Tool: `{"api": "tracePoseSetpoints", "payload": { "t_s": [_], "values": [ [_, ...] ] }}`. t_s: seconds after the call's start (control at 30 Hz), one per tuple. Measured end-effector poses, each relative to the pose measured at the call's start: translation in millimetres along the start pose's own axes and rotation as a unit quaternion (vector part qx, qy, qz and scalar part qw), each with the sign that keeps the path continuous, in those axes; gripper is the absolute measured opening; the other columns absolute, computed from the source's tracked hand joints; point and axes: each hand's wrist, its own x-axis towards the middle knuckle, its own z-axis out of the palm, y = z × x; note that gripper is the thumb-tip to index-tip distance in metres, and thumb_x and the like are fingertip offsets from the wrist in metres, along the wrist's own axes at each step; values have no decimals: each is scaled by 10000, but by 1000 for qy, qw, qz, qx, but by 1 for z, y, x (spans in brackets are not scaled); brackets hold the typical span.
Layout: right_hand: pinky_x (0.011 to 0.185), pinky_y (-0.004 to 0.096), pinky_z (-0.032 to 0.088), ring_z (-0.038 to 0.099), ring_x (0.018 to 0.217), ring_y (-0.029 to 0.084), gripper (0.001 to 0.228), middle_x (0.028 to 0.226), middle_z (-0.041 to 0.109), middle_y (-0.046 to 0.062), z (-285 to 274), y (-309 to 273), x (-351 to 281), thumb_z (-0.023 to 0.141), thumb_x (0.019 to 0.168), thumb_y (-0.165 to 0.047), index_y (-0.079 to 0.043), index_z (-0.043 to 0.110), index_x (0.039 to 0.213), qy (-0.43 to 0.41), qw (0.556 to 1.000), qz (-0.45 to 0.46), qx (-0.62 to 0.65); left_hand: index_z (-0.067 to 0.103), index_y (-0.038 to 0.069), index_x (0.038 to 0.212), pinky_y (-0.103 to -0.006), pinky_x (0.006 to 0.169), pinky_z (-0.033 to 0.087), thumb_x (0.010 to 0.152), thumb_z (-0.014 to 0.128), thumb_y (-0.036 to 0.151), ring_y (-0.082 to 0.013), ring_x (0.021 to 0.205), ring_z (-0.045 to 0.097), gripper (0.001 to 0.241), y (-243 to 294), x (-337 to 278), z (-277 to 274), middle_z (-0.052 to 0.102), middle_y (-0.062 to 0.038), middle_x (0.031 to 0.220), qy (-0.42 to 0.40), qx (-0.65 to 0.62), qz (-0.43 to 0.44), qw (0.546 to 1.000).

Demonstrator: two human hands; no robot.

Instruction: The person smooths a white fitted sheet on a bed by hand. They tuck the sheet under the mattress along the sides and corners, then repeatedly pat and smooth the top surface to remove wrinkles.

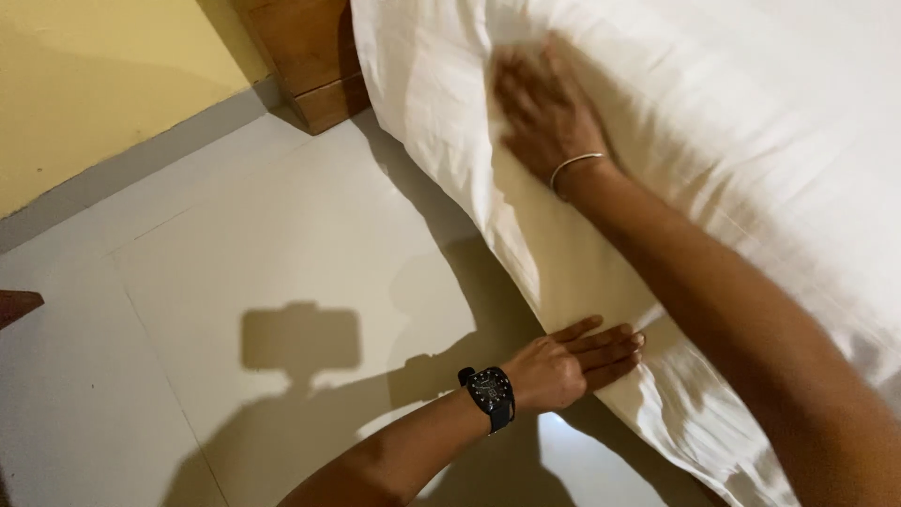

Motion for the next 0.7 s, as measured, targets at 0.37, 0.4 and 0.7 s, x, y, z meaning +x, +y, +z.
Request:
{"api": "tracePoseSetpoints", "payload": {
  "t_s": [0.37, 0.4, 0.7],
  "values": [
    [1315, 615, 106, 418, 1461, 217, 452, 1375, 652, -45, 29, -104, -120, 521, 894, -388, -222, 671, 1287, 39, 958, -162, 233, 550, 122, 848, -370, 905, 470, 1093, 358, 175, -218, 824, 591, 316, 7, 19, -46, 563, -40, 833, 49, 46, 59, 996],
    [1309, 569, 168, 472, 1409, 207, 415, 1366, 653, -52, 53, -124, -136, 528, 913, -357, -196, 694, 1258, 1, 942, -154, 297, 546, 151, 840, -349, 831, 473, 1080, 396, 181, -187, 777, 569, 285, -1, -5, -13, 553, 6, 815, 35, 69, 60, 995],
    [1012, 538, 444, 695, 1123, 314, 240, 1114, 740, 146, -135, 29, -142, 549, 1008, -222, -86, 746, 1018, -17, 893, -142, 427, 568, 228, 808, -286, 584, 486, 971, 596, 185, -132, 632, 614, 171, 17, 16, -28, 621, 50, 761, -24, 107, 98, 989]
  ]
}}
